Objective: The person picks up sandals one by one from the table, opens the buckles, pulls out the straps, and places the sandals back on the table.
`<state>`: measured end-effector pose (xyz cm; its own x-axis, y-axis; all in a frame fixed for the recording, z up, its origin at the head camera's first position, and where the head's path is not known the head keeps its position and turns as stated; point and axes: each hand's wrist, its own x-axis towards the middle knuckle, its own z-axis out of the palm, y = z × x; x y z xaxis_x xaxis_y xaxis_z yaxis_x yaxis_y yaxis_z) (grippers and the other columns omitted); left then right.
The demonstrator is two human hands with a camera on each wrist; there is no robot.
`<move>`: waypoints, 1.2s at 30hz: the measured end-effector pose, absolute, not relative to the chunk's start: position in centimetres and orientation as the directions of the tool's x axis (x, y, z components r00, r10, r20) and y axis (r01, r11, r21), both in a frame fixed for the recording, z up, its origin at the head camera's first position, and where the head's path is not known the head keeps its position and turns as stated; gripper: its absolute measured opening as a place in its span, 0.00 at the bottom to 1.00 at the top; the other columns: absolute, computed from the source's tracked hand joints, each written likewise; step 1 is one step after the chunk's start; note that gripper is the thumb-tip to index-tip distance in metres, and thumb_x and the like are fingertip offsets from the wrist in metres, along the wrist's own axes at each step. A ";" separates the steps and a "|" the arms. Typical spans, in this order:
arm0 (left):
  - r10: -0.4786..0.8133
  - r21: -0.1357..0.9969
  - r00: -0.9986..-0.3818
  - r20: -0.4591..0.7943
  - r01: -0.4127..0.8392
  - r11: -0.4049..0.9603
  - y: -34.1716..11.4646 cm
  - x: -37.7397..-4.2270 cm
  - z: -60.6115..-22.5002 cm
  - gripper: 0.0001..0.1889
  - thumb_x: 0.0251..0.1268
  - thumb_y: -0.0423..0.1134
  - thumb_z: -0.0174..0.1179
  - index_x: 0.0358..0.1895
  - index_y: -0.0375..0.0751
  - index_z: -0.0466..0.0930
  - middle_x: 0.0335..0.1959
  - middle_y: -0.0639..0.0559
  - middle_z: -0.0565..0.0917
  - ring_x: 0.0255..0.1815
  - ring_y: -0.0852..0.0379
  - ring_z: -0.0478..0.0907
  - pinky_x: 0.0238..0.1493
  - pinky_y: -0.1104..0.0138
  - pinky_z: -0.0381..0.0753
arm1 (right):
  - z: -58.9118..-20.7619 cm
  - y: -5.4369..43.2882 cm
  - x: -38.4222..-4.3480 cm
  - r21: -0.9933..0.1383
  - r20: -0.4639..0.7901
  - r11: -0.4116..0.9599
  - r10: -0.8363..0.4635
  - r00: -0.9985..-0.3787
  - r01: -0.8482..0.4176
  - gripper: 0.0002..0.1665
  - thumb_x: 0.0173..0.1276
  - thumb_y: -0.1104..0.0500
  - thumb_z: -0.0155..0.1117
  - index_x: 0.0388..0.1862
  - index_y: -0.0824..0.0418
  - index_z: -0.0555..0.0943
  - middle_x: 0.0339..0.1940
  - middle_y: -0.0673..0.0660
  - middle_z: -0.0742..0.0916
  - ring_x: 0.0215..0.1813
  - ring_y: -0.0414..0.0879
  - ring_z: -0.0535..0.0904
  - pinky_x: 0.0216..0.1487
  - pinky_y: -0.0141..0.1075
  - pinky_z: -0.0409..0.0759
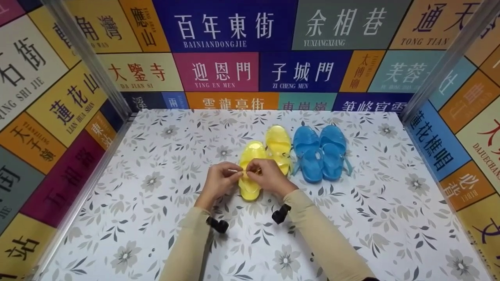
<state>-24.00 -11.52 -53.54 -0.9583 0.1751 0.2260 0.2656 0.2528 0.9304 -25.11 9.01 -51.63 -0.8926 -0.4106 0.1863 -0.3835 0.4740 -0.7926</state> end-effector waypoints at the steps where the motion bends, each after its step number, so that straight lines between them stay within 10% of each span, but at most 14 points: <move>1: 0.172 0.933 -0.960 0.221 0.260 0.250 -11.5 -24.0 -53.6 0.06 0.63 0.26 0.72 0.42 0.32 0.91 0.44 0.37 0.90 0.43 0.42 0.91 0.41 0.66 0.88 | -51.6 9.0 -25.1 -0.796 0.180 0.475 -0.407 -0.895 -0.376 0.02 0.71 0.64 0.69 0.41 0.61 0.87 0.38 0.52 0.90 0.42 0.44 0.84 0.47 0.39 0.85; 10: 0.171 0.936 -0.964 0.204 0.243 0.255 -11.2 -24.0 -53.5 0.06 0.63 0.28 0.73 0.42 0.34 0.91 0.43 0.39 0.91 0.42 0.44 0.91 0.40 0.68 0.88 | -51.7 8.5 -25.0 -0.792 0.171 0.487 -0.403 -0.899 -0.369 0.09 0.72 0.54 0.74 0.41 0.57 0.85 0.39 0.51 0.89 0.44 0.44 0.84 0.49 0.40 0.85; 36: 0.156 0.948 -0.973 0.170 0.205 0.245 -11.4 -24.1 -53.6 0.06 0.64 0.28 0.72 0.43 0.35 0.91 0.44 0.40 0.91 0.42 0.45 0.91 0.40 0.65 0.89 | -51.5 9.1 -25.1 -0.797 0.158 0.487 -0.403 -0.901 -0.358 0.02 0.72 0.64 0.70 0.41 0.60 0.87 0.39 0.52 0.90 0.44 0.46 0.85 0.51 0.41 0.86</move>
